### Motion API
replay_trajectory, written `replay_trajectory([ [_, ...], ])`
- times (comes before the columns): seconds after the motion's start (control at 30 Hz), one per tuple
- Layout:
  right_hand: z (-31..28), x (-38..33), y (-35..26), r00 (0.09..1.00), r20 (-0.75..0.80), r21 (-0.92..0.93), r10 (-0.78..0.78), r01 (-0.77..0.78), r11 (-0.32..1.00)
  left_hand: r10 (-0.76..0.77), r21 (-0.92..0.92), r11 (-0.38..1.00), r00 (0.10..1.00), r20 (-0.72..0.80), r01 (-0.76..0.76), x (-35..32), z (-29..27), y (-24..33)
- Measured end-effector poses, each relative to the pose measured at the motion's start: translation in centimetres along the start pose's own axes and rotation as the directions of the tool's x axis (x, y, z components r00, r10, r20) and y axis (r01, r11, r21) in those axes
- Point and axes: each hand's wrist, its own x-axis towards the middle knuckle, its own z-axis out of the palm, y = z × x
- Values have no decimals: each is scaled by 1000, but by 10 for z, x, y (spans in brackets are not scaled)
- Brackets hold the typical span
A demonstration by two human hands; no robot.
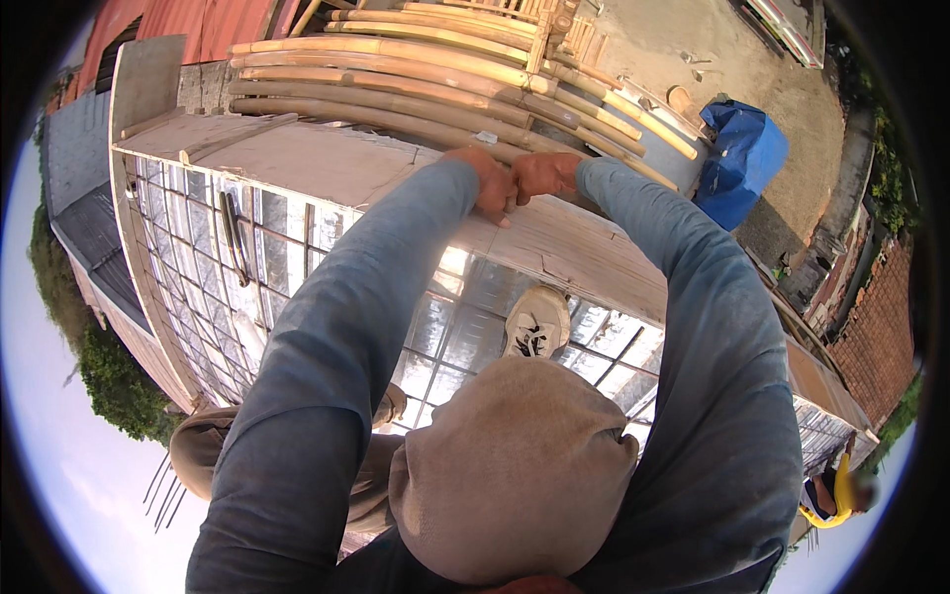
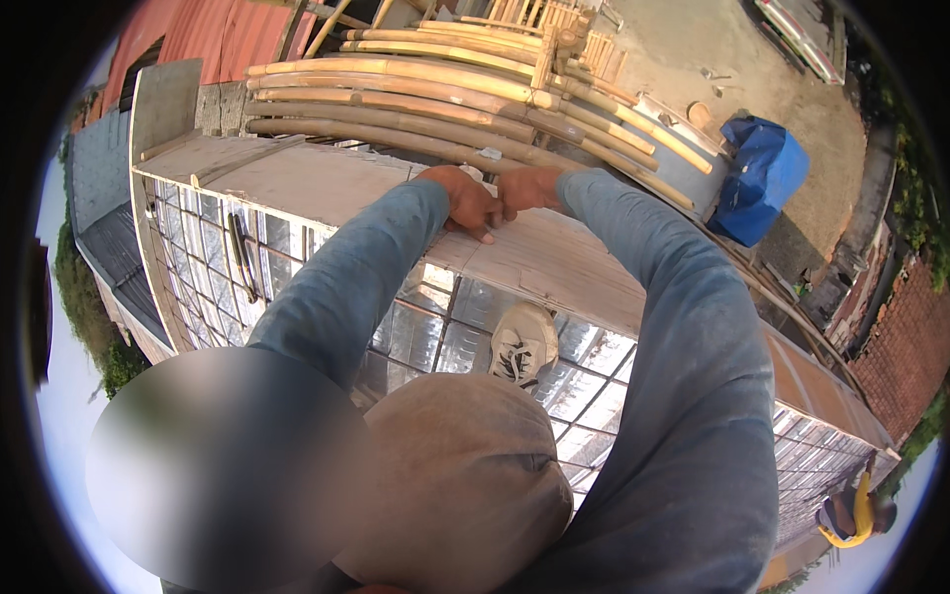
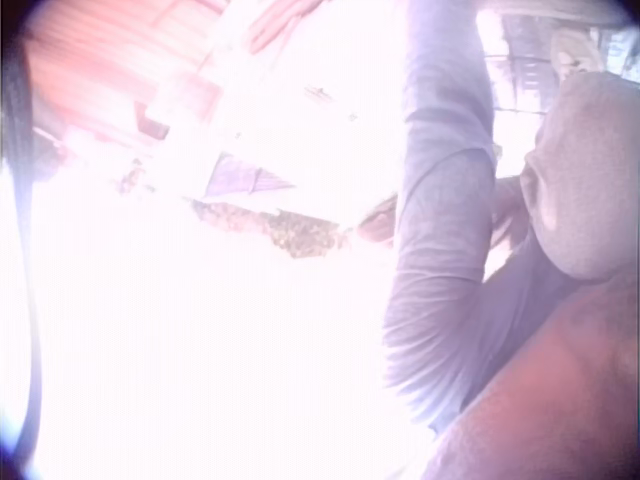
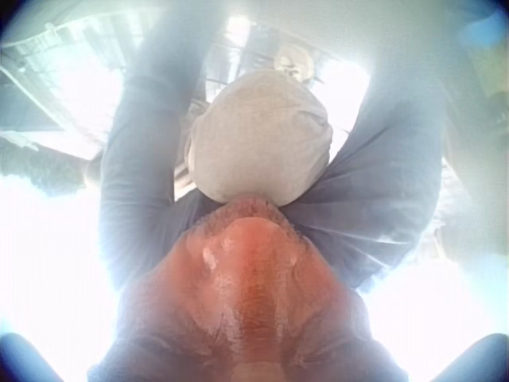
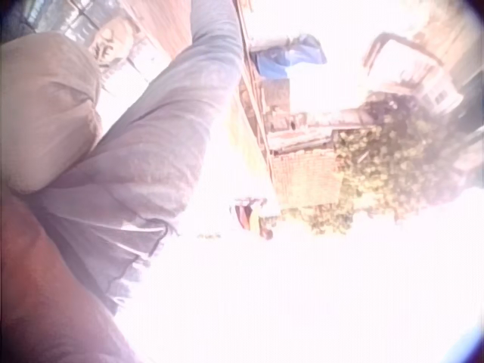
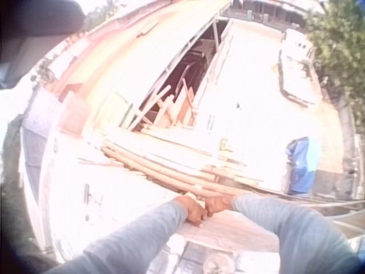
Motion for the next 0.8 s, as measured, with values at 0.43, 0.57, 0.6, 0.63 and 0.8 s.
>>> replay_trajectory([
  [0.43, 12, 82, 61, 997, -13, 59, -72, 72, 996, -9, -45, 999, 1000, -18, 8, -5, 7, -1],
  [0.57, 31, 37, 67, 986, -163, 115, -37, 56, 992, 24, -48, 999, 998, -52, -26, 2, 14, -11],
  [0.6, 37, 28, 69, 982, -187, 160, -21, 52, 986, 30, -57, 998, 999, -33, -32, 4, 12, -11],
  [0.63, 42, 19, 70, 977, -212, 205, -5, 49, 978, 36, -67, 997, 999, -15, -37, 6, 10, -11],
  [0.8, 43, -24, 30, 956, -279, 14, -85, 93, 996, 76, -55, 996, 997, 3, -76, 9, 6, -12],
])
